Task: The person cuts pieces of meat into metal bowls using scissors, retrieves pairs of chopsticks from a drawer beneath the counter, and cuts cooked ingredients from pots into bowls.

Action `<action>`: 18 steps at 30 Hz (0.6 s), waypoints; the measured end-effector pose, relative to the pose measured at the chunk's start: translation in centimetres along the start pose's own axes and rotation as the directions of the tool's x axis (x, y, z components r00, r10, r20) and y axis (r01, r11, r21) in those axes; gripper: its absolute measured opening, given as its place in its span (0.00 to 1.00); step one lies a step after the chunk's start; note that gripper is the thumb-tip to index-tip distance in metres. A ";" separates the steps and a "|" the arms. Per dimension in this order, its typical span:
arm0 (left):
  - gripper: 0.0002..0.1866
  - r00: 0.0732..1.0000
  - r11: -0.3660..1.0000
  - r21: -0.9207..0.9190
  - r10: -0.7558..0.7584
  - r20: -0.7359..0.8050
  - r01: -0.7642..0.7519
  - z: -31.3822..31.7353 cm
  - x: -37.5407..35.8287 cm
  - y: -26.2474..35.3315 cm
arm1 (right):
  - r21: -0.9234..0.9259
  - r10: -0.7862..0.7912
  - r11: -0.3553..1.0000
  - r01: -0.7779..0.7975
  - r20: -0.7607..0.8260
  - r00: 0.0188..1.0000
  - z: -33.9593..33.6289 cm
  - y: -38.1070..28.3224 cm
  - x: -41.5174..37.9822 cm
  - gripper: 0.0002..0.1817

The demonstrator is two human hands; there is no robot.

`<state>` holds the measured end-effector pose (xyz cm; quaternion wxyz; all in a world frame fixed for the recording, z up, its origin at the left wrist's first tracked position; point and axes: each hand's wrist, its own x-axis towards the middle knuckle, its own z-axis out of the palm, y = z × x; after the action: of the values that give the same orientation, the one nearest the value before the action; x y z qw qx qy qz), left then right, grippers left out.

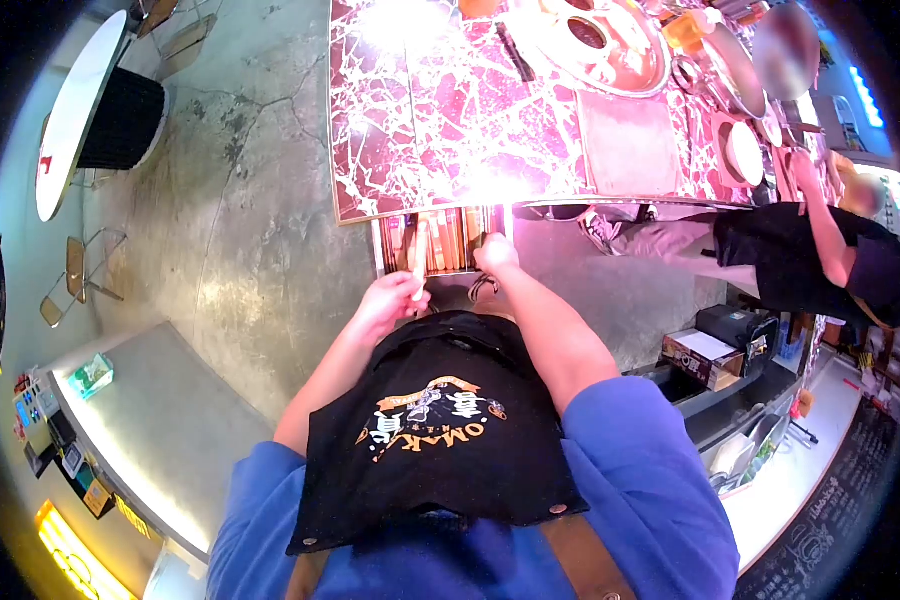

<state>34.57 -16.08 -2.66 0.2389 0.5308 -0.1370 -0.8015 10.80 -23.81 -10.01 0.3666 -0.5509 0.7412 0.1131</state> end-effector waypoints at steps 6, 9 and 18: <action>0.08 0.993 0.978 0.202 -0.067 0.101 0.046 -2.7 -4.4 0.2 | 0.640 -0.118 0.766 -0.057 0.228 0.967 -0.9 3.1 -4.8 0.04; 0.06 0.974 0.970 0.244 -0.061 0.220 0.006 -2.7 -5.9 1.2 | 0.826 -0.278 0.555 -0.098 0.295 0.914 -2.9 3.7 -11.4 0.07; 0.07 0.923 0.864 0.450 0.043 0.382 -0.226 1.2 -6.9 8.8 | 0.935 -0.481 0.345 0.079 0.104 0.870 -6.9 3.3 -21.0 0.08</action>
<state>37.79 -19.92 7.36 0.1251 0.4068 -0.4123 -0.8055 7.52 -11.12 8.14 0.7497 -0.3494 0.4897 -0.2759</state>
